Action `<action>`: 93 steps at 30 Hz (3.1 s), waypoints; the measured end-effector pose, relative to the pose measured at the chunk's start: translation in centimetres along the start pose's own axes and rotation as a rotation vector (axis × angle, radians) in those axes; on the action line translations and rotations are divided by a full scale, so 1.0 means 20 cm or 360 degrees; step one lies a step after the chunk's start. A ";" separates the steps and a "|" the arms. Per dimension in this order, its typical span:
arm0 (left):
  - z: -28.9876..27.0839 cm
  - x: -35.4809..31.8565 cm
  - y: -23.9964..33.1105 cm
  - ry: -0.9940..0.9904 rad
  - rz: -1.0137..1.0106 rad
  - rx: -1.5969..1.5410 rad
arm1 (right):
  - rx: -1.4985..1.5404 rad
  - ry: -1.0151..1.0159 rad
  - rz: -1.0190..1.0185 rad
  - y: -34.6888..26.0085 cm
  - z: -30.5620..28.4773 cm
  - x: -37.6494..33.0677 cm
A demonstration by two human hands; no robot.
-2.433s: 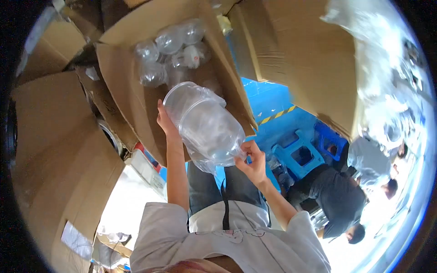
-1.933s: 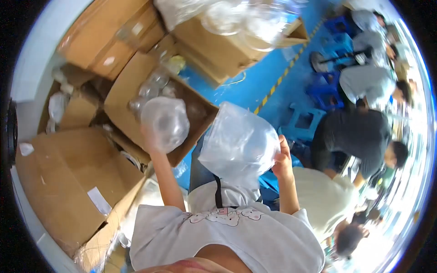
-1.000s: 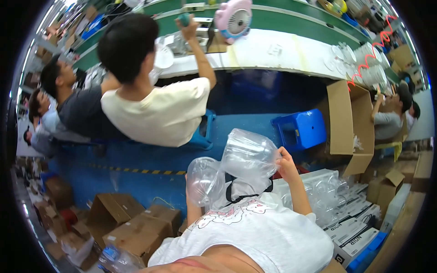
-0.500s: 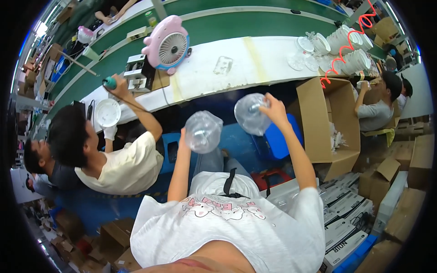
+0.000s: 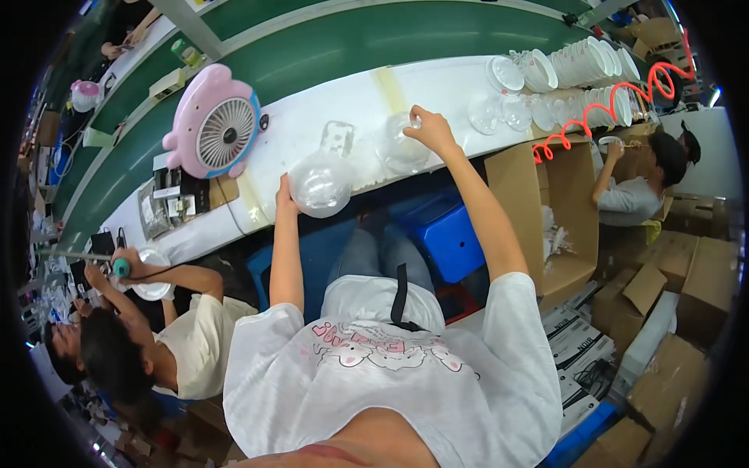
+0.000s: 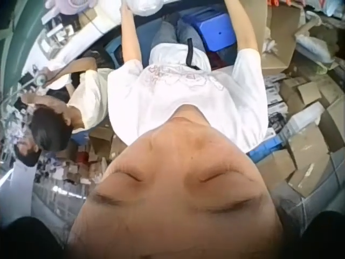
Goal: Unpack plastic light fixture covers from protective bags and sort them on a workbench.
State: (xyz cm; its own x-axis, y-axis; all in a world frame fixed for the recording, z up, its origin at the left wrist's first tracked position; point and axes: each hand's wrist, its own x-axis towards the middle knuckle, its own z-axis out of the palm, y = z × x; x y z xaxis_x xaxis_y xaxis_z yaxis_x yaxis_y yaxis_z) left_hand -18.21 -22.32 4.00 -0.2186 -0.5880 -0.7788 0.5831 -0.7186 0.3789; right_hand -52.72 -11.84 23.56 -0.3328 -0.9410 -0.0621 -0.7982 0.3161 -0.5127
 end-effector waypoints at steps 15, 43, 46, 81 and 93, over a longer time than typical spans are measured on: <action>0.24 0.14 0.13 0.0232 0.0888 0.1185 | -0.0186 0.0225 -0.0155 -0.03 0.01 0.02; 1.12 -0.41 -0.70 -0.0427 0.1950 0.2194 | 0.0703 -0.0323 -0.0592 0.00 -0.16 0.14; 1.15 -0.36 -0.68 -0.0422 0.2076 0.1899 | 0.0974 -0.0216 -0.0420 0.05 -0.21 0.14; 0.47 -1.49 -0.02 -0.0316 0.2040 -0.0131 | -0.0428 -0.0138 -0.0757 0.02 0.06 0.24; 0.43 -1.45 -0.02 0.0150 0.2061 0.0137 | 0.0285 0.0094 -0.1418 -0.15 -0.53 0.09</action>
State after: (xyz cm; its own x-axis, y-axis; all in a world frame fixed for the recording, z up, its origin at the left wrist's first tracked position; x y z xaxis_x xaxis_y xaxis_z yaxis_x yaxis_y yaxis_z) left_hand -18.80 -8.19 30.69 0.5195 -0.8422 0.1442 0.2751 0.3246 0.9050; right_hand -56.30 -13.08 34.06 0.3410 -0.8184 0.4625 -0.6838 -0.5535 -0.4754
